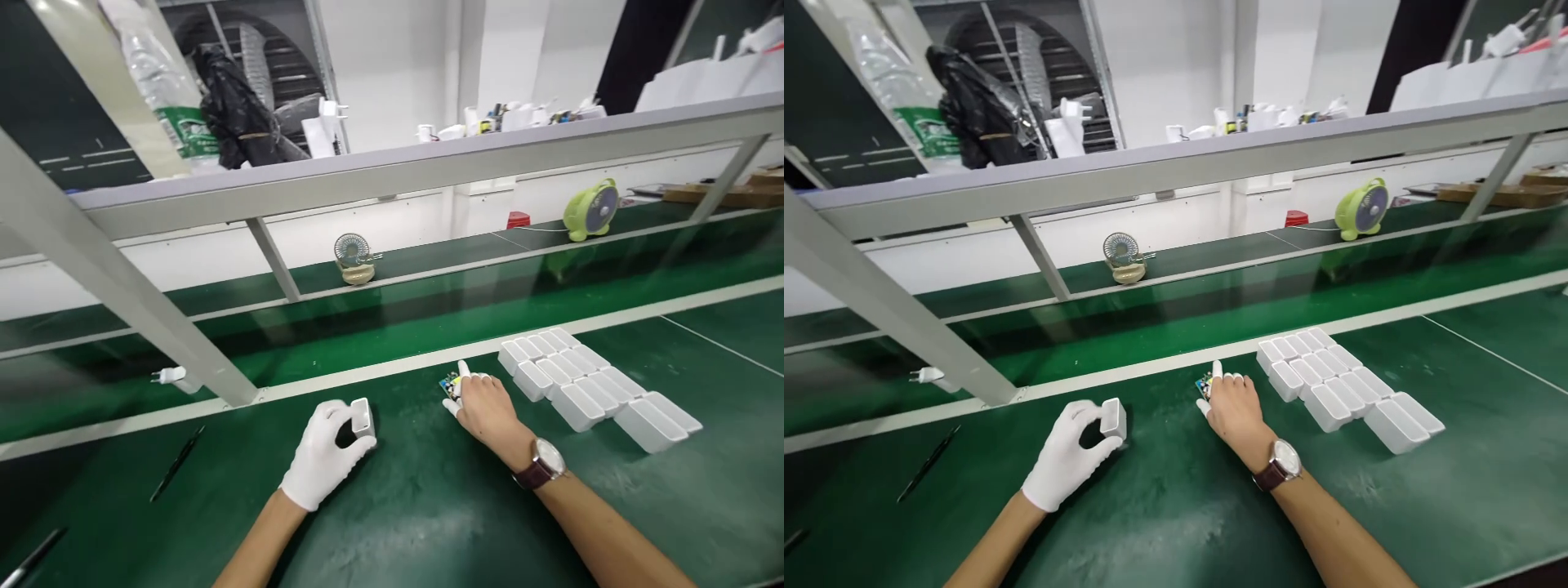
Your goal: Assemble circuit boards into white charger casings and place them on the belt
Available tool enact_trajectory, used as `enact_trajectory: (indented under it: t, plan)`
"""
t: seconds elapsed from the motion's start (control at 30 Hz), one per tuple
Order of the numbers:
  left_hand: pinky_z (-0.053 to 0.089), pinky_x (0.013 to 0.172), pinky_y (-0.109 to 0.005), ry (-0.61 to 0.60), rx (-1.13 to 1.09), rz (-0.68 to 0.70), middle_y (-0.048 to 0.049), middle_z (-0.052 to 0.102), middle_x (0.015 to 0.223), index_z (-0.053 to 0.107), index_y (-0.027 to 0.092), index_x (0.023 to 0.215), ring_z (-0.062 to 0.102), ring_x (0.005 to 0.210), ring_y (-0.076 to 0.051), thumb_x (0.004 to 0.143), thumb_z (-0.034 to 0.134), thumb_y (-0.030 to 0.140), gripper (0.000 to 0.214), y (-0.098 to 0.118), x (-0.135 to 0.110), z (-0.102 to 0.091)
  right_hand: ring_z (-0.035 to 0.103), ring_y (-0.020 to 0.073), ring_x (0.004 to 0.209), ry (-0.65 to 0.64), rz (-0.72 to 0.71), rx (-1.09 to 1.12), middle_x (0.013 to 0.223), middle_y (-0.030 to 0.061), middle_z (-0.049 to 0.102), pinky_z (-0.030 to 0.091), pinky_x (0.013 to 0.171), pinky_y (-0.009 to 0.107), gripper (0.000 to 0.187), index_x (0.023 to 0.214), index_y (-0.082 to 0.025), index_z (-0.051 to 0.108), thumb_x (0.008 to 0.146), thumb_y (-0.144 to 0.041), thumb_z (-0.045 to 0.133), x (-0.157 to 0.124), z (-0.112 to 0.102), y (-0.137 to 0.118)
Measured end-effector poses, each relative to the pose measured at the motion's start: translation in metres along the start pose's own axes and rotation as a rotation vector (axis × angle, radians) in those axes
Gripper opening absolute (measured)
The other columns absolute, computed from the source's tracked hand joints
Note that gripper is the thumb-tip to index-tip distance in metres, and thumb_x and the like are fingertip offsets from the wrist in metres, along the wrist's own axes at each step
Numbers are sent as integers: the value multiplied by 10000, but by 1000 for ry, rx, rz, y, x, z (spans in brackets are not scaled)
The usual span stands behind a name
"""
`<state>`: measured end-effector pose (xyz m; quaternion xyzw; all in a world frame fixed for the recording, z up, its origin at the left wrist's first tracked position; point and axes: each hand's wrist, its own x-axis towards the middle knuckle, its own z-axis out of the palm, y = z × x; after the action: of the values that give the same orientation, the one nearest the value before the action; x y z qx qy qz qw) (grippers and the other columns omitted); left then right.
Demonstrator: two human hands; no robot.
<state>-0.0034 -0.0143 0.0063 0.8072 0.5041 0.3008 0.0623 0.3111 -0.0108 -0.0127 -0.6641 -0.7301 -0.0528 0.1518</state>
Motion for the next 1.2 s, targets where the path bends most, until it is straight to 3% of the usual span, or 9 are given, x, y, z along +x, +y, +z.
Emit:
enact_trajectory:
  t: [0.13, 0.27, 0.4, 0.53, 0.67, 0.83, 0.97, 1.1, 1.2]
  plan:
    - [412, 1127, -482, -99, -122, -248, -105, 486, 1465, 387, 265, 1476, 473, 1358, -321, 653, 823, 364, 936, -7, -8, 11, 660, 308, 862, -79, -87, 7, 880, 183, 691, 472, 817, 412, 133, 866, -105, 667, 882, -219, 601, -1, 6, -3]
    - [369, 1130, -544, -243, -180, -387, -123, 454, 1516, 252, 289, 1568, 386, 1420, -380, 650, 827, 427, 1092, -8, -13, 17, 647, 274, 1025, -138, -288, 159, 1076, 136, 697, 513, 915, 381, 356, 1209, -123, 616, 914, -324, 612, -13, 12, -24]
    - [369, 1113, -546, -254, -213, -418, -125, 500, 1470, 288, 314, 1560, 402, 1403, -385, 676, 808, 448, 1034, -6, -15, 16, 533, 282, 1298, -169, -468, 459, 1343, 152, 602, 478, 1067, 444, 699, 1504, -157, 345, 905, -340, 658, -29, 13, -39]
    - [341, 1137, -538, -284, -199, -420, -115, 514, 1443, 333, 307, 1540, 402, 1398, -367, 699, 779, 437, 961, -3, -15, 14, 518, 335, 1322, -186, -407, 481, 1408, 177, 555, 473, 1075, 517, 822, 1492, -177, 369, 829, -483, 747, -33, 9, -36]
    - [372, 1112, -528, -259, -180, -386, -97, 553, 1380, 456, 285, 1449, 457, 1332, -360, 675, 787, 400, 850, -1, -14, 14, 520, 336, 1316, -148, -446, 438, 1346, 172, 600, 465, 1074, 536, 704, 1482, -160, 376, 877, -342, 687, -31, 13, -31]
    - [474, 997, -448, -179, -216, -258, -32, 629, 1169, 614, 276, 1094, 588, 1111, -276, 663, 763, 270, 456, -1, -13, 14, 575, 317, 1218, -89, -494, 465, 1252, 151, 626, 490, 1029, 535, 649, 1492, -174, 348, 897, -237, 600, -32, 19, -34]
    - [501, 987, -402, -119, -320, -159, -50, 595, 1202, 547, 249, 1126, 597, 1105, -244, 649, 733, 184, 516, 2, -14, 14, 608, 291, 1103, -36, -454, 564, 1193, 142, 605, 552, 932, 501, 626, 1488, -197, 350, 897, -182, 558, -33, 15, -40]
    - [512, 975, -397, -106, -339, -80, -53, 599, 1167, 521, 254, 1168, 610, 1076, -236, 679, 669, 138, 524, 7, -17, 15, 618, 175, 817, -9, -384, 784, 1318, 150, 501, 606, 692, 352, 617, 1494, -264, 354, 916, -155, 540, -36, 7, -44]
    - [512, 973, -400, -78, -337, -15, -72, 574, 1166, 499, 248, 1205, 599, 1086, -246, 677, 647, 117, 564, 10, -19, 16, 609, 180, 836, 56, -411, 886, 1322, 150, 480, 581, 598, 304, 637, 1504, -295, 360, 918, -124, 541, -40, 4, -48]
